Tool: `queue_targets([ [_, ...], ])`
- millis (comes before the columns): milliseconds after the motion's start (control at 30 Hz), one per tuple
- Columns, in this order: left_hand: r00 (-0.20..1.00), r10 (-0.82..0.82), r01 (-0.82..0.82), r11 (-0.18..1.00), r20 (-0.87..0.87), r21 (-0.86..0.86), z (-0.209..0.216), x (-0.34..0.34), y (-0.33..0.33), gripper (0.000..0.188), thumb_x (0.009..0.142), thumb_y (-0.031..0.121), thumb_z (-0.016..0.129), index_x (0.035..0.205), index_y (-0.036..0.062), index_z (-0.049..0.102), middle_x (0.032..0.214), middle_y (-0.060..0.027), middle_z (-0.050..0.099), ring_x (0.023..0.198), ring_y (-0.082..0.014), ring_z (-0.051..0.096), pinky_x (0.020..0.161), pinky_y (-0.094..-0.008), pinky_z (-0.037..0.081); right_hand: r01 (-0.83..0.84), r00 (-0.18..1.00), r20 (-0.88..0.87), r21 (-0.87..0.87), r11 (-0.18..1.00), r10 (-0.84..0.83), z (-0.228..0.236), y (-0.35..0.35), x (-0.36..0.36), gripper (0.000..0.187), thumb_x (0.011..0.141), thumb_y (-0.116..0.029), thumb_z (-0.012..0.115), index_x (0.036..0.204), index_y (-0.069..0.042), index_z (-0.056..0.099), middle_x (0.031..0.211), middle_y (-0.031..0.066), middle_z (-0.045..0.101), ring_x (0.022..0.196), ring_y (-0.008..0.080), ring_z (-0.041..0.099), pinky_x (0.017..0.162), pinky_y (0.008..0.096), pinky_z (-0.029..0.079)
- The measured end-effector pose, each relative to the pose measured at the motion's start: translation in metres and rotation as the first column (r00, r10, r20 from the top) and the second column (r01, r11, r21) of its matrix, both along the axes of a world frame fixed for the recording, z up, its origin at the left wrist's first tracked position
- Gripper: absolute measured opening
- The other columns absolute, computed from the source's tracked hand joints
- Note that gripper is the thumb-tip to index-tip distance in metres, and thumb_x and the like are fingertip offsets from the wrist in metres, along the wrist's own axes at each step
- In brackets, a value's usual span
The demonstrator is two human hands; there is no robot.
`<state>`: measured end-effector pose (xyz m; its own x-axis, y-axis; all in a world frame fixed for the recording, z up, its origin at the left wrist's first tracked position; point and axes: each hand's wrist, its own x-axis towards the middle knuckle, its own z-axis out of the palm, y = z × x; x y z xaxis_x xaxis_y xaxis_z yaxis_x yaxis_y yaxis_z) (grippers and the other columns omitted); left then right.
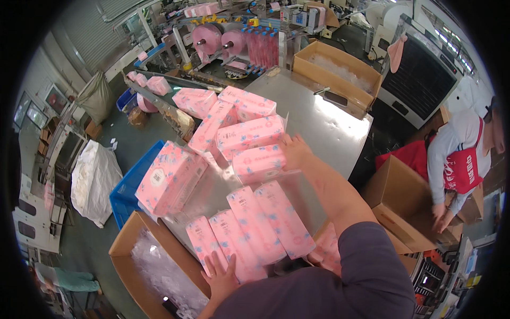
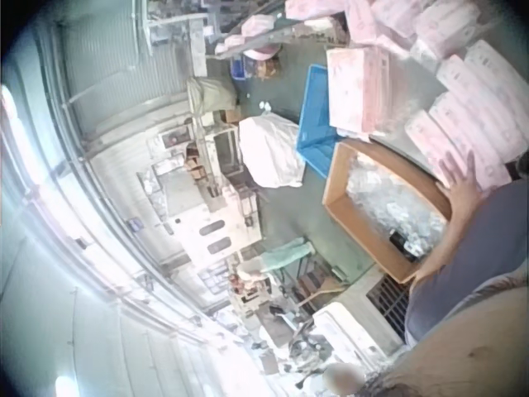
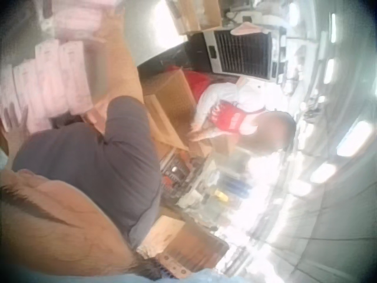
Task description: The person places stacks of pink sanitary product packages into cardboard boxes and pushes the filled boxes onto a conveyor belt.
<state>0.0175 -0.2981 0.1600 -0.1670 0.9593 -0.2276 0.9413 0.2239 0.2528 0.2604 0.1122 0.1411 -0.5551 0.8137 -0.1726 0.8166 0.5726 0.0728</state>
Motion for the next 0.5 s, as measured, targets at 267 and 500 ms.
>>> queue_targets([
  [267,0.999,-0.043,0.044,0.996,-0.013,0.075,-0.021,-0.015,0.038,0.098,0.068,0.066,0.074,0.149,0.0244,0.038,0.159,-0.0199,0.015,0.144,-0.0462,0.017,0.1,-0.0721,0.03,0.332,0.937,-0.023,-0.244,0.911,-0.347,-0.008,-0.152,0.089,0.098,0.067,-0.064,0.07,0.128,0.008,0.044,0.101,0.0242,0.067,0.09,0.0414,0.067,0.08,0.0449,0.054],
  [500,-0.372,0.243,-0.429,0.811,0.896,-0.398,-0.108,-0.109,0.077,0.086,0.092,0.07,0.044,0.147,0.0044,0.036,0.144,-0.0137,0.047,0.13,-0.0324,0.047,0.107,-0.0476,0.042,-0.034,0.366,-0.668,-0.706,0.708,-0.648,-0.088,-0.183,0.148,0.083,0.09,-0.058,0.058,0.144,0.0,0.035,0.13,0.0216,0.059,0.116,0.0323,0.06,0.099,0.0438,0.048],
])
